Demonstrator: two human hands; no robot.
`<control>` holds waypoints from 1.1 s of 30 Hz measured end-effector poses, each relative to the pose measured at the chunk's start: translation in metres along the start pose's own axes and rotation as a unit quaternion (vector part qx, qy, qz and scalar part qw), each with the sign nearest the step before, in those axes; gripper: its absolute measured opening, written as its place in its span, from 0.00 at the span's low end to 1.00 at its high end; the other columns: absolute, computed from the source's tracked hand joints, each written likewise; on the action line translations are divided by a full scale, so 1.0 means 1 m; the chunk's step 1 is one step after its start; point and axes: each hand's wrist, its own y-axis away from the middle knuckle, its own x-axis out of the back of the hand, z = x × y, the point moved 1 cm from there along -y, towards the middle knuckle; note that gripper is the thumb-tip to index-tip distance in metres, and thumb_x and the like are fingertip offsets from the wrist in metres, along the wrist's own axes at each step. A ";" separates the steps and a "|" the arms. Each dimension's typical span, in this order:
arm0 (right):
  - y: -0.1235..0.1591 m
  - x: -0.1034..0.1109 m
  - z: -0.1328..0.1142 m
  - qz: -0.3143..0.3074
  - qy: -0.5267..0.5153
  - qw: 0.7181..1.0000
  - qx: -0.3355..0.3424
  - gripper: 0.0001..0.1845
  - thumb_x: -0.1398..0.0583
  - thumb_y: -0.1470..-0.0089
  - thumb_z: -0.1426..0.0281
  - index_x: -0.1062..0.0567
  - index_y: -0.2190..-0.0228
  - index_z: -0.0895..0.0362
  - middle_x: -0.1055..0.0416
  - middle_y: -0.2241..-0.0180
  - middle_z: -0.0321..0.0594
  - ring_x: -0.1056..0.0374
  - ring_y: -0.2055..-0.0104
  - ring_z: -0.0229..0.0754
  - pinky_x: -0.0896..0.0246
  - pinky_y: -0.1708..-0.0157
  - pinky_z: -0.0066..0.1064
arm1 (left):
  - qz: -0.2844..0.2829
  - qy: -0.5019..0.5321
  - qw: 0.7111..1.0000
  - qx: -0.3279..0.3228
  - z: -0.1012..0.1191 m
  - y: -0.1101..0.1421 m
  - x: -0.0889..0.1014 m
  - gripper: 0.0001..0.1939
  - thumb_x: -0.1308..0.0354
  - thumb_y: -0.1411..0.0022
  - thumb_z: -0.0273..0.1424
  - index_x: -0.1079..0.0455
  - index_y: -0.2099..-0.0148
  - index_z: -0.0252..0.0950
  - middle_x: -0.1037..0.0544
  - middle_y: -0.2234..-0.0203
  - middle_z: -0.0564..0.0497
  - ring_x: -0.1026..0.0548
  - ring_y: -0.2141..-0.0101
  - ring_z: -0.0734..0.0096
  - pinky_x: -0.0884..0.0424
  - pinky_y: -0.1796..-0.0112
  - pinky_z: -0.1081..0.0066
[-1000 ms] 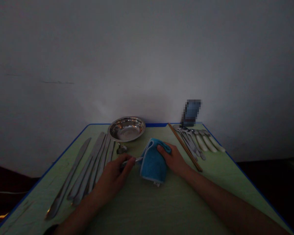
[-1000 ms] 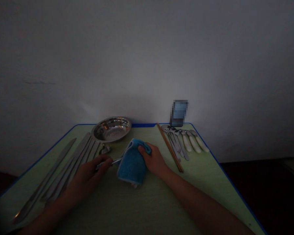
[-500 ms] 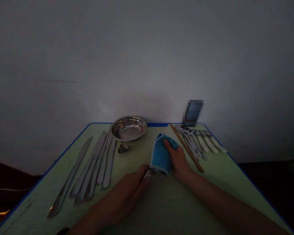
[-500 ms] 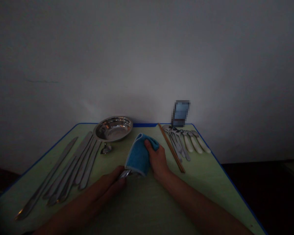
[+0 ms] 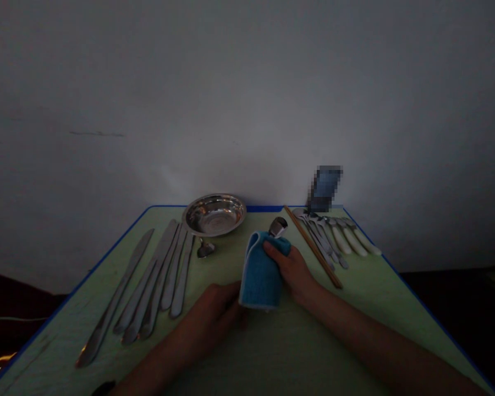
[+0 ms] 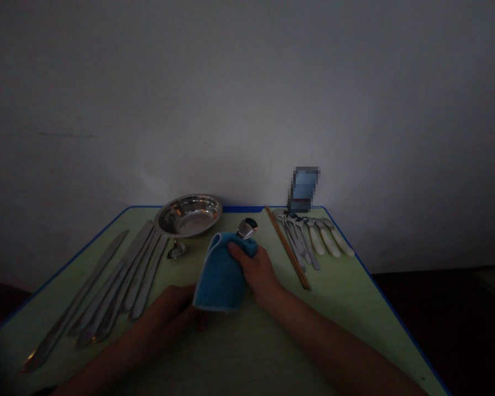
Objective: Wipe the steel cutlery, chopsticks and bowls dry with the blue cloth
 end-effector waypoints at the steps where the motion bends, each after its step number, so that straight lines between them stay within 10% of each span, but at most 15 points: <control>1: -0.001 0.001 0.000 0.010 -0.015 1.000 0.004 0.18 0.34 0.62 0.56 0.26 0.73 0.56 0.28 0.76 0.34 0.33 0.74 0.39 0.37 0.70 0.32 | 0.007 0.005 1.000 0.007 0.000 0.000 0.000 0.15 0.55 0.38 0.34 0.33 0.74 0.37 0.31 0.81 0.56 0.32 0.77 0.72 0.39 0.73 0.75; 10: -0.017 0.012 0.004 0.082 -0.028 0.994 0.062 0.18 0.37 0.59 0.53 0.27 0.74 0.56 0.29 0.78 0.35 0.36 0.76 0.39 0.39 0.74 0.32 | 0.051 -0.011 0.999 -0.014 -0.002 0.006 0.011 0.21 0.57 0.37 0.39 0.44 0.80 0.37 0.42 0.86 0.58 0.40 0.83 0.77 0.46 0.79 0.75; 20: -0.015 0.017 0.002 0.109 0.124 0.975 0.149 0.24 0.41 0.55 0.51 0.25 0.69 0.59 0.25 0.70 0.41 0.31 0.68 0.43 0.36 0.65 0.37 | 0.325 -0.076 0.942 0.028 0.000 0.016 0.045 0.22 0.59 0.40 0.38 0.42 0.84 0.39 0.40 0.90 0.57 0.40 0.86 0.75 0.45 0.81 0.74; 24: -0.001 0.013 -0.007 -0.008 0.290 0.942 0.167 0.20 0.41 0.52 0.57 0.26 0.63 0.59 0.25 0.65 0.43 0.30 0.62 0.45 0.37 0.58 0.40 | 0.419 -0.001 0.905 0.069 0.010 0.021 0.064 0.19 0.59 0.43 0.36 0.45 0.85 0.39 0.42 0.90 0.57 0.41 0.86 0.75 0.45 0.81 0.74; 29: 0.027 0.002 -0.030 -0.092 0.367 0.902 0.210 0.35 0.37 0.56 0.60 0.37 0.47 0.57 0.39 0.44 0.48 0.42 0.44 0.47 0.46 0.46 0.41 | 0.315 0.072 0.946 0.029 0.021 0.011 0.043 0.21 0.62 0.40 0.39 0.44 0.83 0.39 0.41 0.89 0.57 0.41 0.84 0.74 0.42 0.79 0.74; 33: 0.041 -0.002 -0.049 -0.126 0.252 0.929 0.239 0.20 0.47 0.44 0.61 0.32 0.51 0.55 0.28 0.61 0.42 0.32 0.62 0.38 0.37 0.61 0.33 | 0.217 0.109 0.970 0.012 0.024 -0.006 0.013 0.22 0.63 0.39 0.41 0.44 0.81 0.39 0.41 0.88 0.58 0.41 0.84 0.74 0.42 0.79 0.73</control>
